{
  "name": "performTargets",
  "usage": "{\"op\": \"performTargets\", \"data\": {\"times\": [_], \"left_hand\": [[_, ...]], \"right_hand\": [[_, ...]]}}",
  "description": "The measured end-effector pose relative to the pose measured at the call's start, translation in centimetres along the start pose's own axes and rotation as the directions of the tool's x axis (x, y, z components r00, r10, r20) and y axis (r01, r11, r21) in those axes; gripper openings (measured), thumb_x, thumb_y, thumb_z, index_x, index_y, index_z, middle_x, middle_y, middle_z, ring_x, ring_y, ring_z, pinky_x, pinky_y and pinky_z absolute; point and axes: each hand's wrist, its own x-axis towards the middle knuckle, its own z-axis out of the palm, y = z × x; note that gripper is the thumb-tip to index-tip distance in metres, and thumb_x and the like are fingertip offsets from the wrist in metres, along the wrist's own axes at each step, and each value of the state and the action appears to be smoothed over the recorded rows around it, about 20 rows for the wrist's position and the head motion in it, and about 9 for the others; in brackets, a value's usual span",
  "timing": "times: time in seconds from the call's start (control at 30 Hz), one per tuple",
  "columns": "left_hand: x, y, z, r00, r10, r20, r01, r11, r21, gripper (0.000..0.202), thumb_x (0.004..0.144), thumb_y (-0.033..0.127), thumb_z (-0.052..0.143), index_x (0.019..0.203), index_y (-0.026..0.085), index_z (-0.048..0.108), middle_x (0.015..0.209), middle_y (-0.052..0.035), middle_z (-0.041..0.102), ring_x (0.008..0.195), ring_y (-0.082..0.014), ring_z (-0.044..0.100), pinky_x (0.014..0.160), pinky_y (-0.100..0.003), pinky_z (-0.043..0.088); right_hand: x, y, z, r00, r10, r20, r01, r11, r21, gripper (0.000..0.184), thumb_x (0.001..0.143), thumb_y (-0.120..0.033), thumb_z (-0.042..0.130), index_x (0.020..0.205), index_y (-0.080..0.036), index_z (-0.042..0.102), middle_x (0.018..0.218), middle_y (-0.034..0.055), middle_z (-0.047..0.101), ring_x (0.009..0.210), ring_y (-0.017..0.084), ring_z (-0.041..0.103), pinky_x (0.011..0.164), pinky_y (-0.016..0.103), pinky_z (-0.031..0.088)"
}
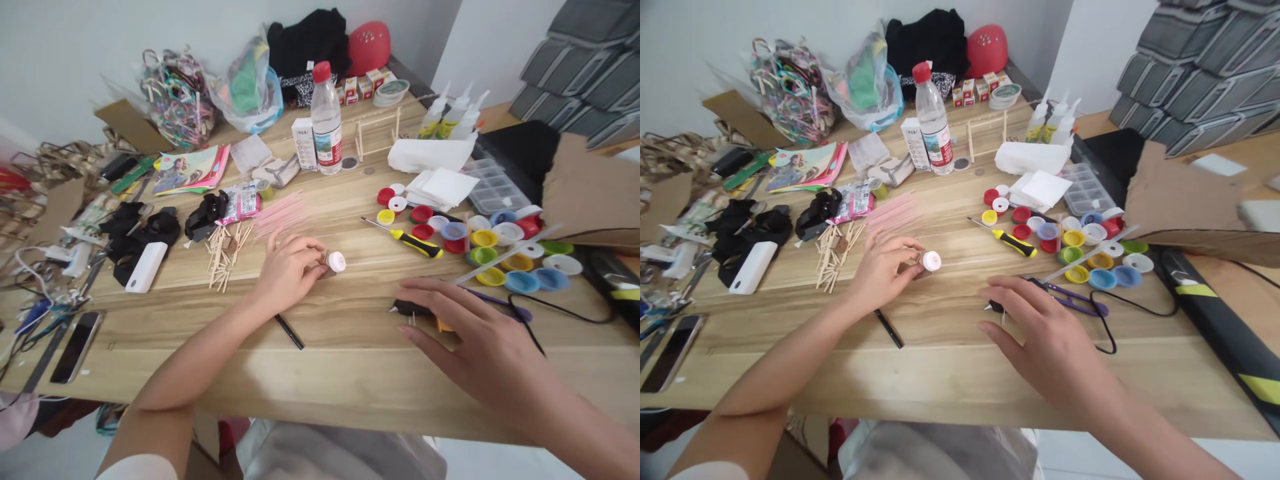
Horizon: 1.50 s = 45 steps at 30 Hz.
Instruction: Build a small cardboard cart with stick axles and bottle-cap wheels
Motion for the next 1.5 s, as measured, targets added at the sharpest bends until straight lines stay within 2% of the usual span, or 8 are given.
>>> {"op": "performTargets", "data": {"times": [0.4,0.67,0.97,1.07,1.23,1.33,1.4,1.5], "left_hand": [[-1.4,1.0,-2.3,0.995,0.086,-0.056,-0.086,0.996,-0.005,0.019,0.099,0.032,0.059,0.095,0.028,0.077,0.110,-0.0030,0.079,0.107,-0.0239,0.069,0.124,-0.059,0.025],[-1.9,0.8,-2.9,0.988,0.130,-0.080,-0.134,0.990,-0.040,0.020,0.101,0.030,0.058,0.090,0.027,0.075,0.084,0.0005,0.079,0.099,-0.0214,0.071,0.128,-0.060,0.016],[-2.5,0.2,-2.9,0.964,0.200,-0.176,-0.209,0.977,-0.033,0.020,0.101,0.026,0.058,0.091,0.025,0.075,0.082,0.0010,0.079,0.094,-0.0191,0.071,0.129,-0.059,0.013],[-2.7,0.1,-3.0,0.961,0.206,-0.185,-0.210,0.978,-0.002,0.019,0.101,0.025,0.058,0.091,0.026,0.075,0.082,0.0017,0.079,0.093,-0.0193,0.071,0.128,-0.059,0.016],[-3.0,-0.1,-3.2,0.936,0.250,-0.248,-0.245,0.968,0.051,0.019,0.100,0.022,0.058,0.090,0.026,0.074,0.081,0.0016,0.079,0.092,-0.0194,0.071,0.127,-0.056,0.023],[-3.0,-0.3,-3.6,0.922,0.256,-0.291,-0.242,0.967,0.086,0.021,0.099,0.021,0.056,0.088,0.027,0.073,0.080,0.0017,0.078,0.089,-0.0197,0.072,0.126,-0.057,0.025],[-2.8,-0.8,-4.1,0.911,0.241,-0.333,-0.214,0.970,0.118,0.022,0.099,0.022,0.056,0.086,0.027,0.073,0.080,0.0015,0.078,0.088,-0.0205,0.072,0.125,-0.059,0.025],[-2.3,-2.4,-5.0,0.893,0.185,-0.411,-0.126,0.978,0.167,0.021,0.097,0.024,0.058,0.083,0.028,0.073,0.082,0.0003,0.079,0.088,-0.0227,0.072,0.123,-0.061,0.027]], "right_hand": [[6.0,-1.6,1.6,0.999,-0.014,0.048,0.011,0.998,0.062,0.029,0.096,-0.033,0.060,0.123,-0.024,0.066,0.104,0.0097,0.078,0.090,0.028,0.077,0.076,0.041,0.063],[7.0,-2.7,1.9,0.996,-0.090,0.001,0.089,0.989,0.119,0.021,0.098,-0.033,0.060,0.116,-0.023,0.065,0.109,0.0106,0.078,0.092,0.026,0.077,0.079,0.041,0.064],[7.3,-3.2,2.2,0.981,-0.180,-0.077,0.187,0.977,0.100,0.014,0.098,-0.028,0.061,0.111,-0.025,0.064,0.110,0.0095,0.078,0.099,0.027,0.077,0.082,0.041,0.064],[7.3,-3.4,2.4,0.990,-0.134,-0.039,0.138,0.981,0.136,0.021,0.097,-0.031,0.063,0.117,-0.025,0.064,0.111,0.0103,0.078,0.100,0.028,0.076,0.083,0.043,0.064],[7.3,-3.6,3.1,0.992,0.026,0.124,-0.068,0.935,0.348,0.055,0.090,-0.036,0.073,0.140,-0.023,0.054,0.117,0.0107,0.076,0.088,0.024,0.075,0.078,0.041,0.064],[7.2,-3.7,3.5,0.957,0.098,0.273,-0.216,0.870,0.443,0.065,0.087,-0.028,0.074,0.147,-0.021,0.048,0.099,0.0049,0.078,0.069,0.018,0.070,0.070,0.035,0.062],[6.8,-3.8,3.5,0.935,0.127,0.331,-0.272,0.856,0.440,0.059,0.087,-0.022,0.070,0.143,-0.020,0.052,0.087,0.0008,0.077,0.061,0.015,0.066,0.066,0.031,0.058],[5.9,-4.4,2.7,0.930,0.098,0.354,-0.244,0.885,0.395,0.028,0.089,-0.016,0.063,0.116,-0.021,0.068,0.076,-0.0005,0.074,0.058,0.014,0.062,0.059,0.027,0.052]]}}
